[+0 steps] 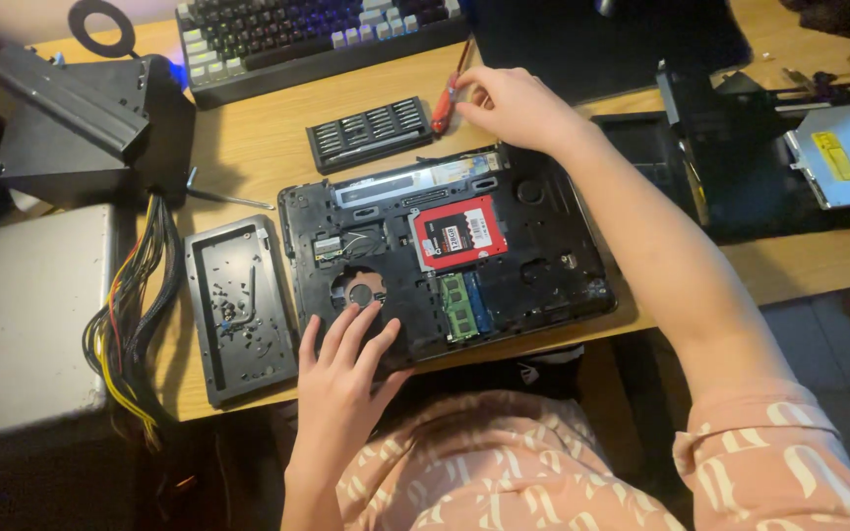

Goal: Disassembling a laptop and reinstalling internal components and the bottom cover.

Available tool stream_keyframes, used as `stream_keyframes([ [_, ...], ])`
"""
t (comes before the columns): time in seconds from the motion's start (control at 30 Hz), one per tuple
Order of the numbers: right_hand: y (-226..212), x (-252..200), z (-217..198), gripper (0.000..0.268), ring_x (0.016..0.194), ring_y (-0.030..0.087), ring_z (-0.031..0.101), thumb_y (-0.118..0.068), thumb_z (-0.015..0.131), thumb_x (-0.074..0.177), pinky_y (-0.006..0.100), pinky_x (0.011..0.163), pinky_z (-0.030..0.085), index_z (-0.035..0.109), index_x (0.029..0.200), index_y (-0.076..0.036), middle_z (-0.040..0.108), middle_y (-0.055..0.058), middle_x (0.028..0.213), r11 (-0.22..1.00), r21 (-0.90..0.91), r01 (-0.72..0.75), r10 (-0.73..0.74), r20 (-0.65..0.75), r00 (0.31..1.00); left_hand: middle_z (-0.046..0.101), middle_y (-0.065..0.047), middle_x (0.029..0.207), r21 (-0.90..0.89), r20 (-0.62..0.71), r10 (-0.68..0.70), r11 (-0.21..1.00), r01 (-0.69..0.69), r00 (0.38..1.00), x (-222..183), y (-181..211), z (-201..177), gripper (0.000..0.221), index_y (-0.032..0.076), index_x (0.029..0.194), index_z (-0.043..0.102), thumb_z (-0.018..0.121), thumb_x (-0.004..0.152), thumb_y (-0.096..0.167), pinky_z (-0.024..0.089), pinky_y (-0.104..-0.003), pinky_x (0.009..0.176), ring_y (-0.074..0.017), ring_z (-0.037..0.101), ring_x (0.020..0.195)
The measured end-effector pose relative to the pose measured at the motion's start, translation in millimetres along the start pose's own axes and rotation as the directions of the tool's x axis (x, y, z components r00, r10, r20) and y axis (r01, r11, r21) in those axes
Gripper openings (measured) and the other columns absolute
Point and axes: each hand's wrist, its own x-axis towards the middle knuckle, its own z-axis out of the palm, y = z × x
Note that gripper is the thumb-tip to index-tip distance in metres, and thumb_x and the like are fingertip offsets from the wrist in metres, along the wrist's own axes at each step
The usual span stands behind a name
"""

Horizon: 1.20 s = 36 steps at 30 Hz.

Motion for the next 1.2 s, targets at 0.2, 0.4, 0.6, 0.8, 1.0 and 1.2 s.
stream_keyframes([
  [0.2, 68.1, -77.3, -72.4, 0.031, 0.104, 0.029, 0.073, -0.025, 0.070, 0.100, 0.041, 0.092, 0.056, 0.071, 0.121, -0.002, 0.074, 0.017, 0.112, 0.995, -0.088, 0.052, -0.062, -0.122, 0.991, 0.059, -0.011, 0.138, -0.055, -0.068, -0.020, 0.998, 0.016, 0.997, 4.4, 4.7, 1.5, 0.048, 0.012, 0.123, 0.067, 0.082, 0.078, 0.023, 0.032, -0.059, 0.115, -0.0341, 0.052, 0.132],
  [0.4, 192.6, -187.3, -169.1, 0.026, 0.108, 0.030, 0.071, -0.024, 0.069, 0.107, 0.040, 0.093, 0.053, 0.072, 0.122, -0.003, 0.074, 0.015, 0.114, 0.967, -0.149, -0.206, 0.136, -0.379, 0.915, 0.062, -0.008, 0.133, -0.179, -0.156, 0.141, 0.969, -0.168, 0.978, 34.2, 53.4, 22.4, 0.036, 0.012, 0.118, 0.069, 0.078, 0.083, 0.009, 0.035, -0.059, 0.117, -0.0322, 0.057, 0.129],
  [0.6, 262.6, -275.6, -186.8, 0.048, 0.119, 0.041, 0.062, -0.042, 0.075, 0.104, 0.047, 0.103, 0.048, 0.068, 0.133, -0.004, 0.066, 0.024, 0.126, 0.841, -0.304, -0.448, 0.315, -0.399, 0.861, 0.064, -0.013, 0.134, -0.700, -0.039, 0.428, 0.634, -0.330, 0.903, 89.7, 133.8, 46.3, 0.041, 0.008, 0.126, 0.064, 0.075, 0.087, 0.004, 0.042, -0.053, 0.117, -0.0347, 0.060, 0.129],
  [0.8, 218.3, -284.8, -152.1, 0.082, 0.142, 0.046, 0.041, -0.054, 0.083, 0.086, 0.059, 0.114, 0.028, 0.056, 0.149, -0.008, 0.046, 0.026, 0.154, 0.803, -0.351, -0.482, 0.343, -0.390, 0.855, 0.067, -0.015, 0.134, -0.915, 0.263, 0.321, 0.381, 0.130, 0.910, 147.7, 200.4, 92.2, 0.043, 0.003, 0.139, 0.058, 0.066, 0.099, 0.014, 0.049, -0.039, 0.111, -0.0317, 0.065, 0.126],
  [1.0, 212.6, -297.5, -146.8, 0.069, 0.144, 0.043, 0.042, -0.044, 0.082, 0.088, 0.065, 0.114, 0.025, 0.063, 0.144, -0.009, 0.052, 0.021, 0.154, 0.799, -0.348, -0.491, 0.332, -0.425, 0.842, 0.065, -0.024, 0.135, -0.825, 0.165, 0.198, 0.564, 0.025, 0.966, 197.6, 225.9, 210.6, 0.053, -0.003, 0.140, 0.057, 0.066, 0.095, 0.023, 0.048, -0.039, 0.111, -0.0332, 0.063, 0.128],
  [1.2, 207.3, -313.1, -151.3, 0.049, 0.131, 0.039, 0.064, -0.029, 0.080, 0.096, 0.043, 0.113, 0.050, 0.067, 0.134, -0.001, 0.065, 0.021, 0.138, 0.923, -0.264, -0.279, 0.127, -0.477, 0.870, 0.075, -0.030, 0.111, -0.712, 0.560, -0.155, 0.412, 0.568, 0.814, 251.8, 237.2, 237.0, 0.077, -0.004, 0.151, 0.040, 0.060, 0.083, 0.027, 0.055, -0.038, 0.096, -0.0342, 0.075, 0.103],
])
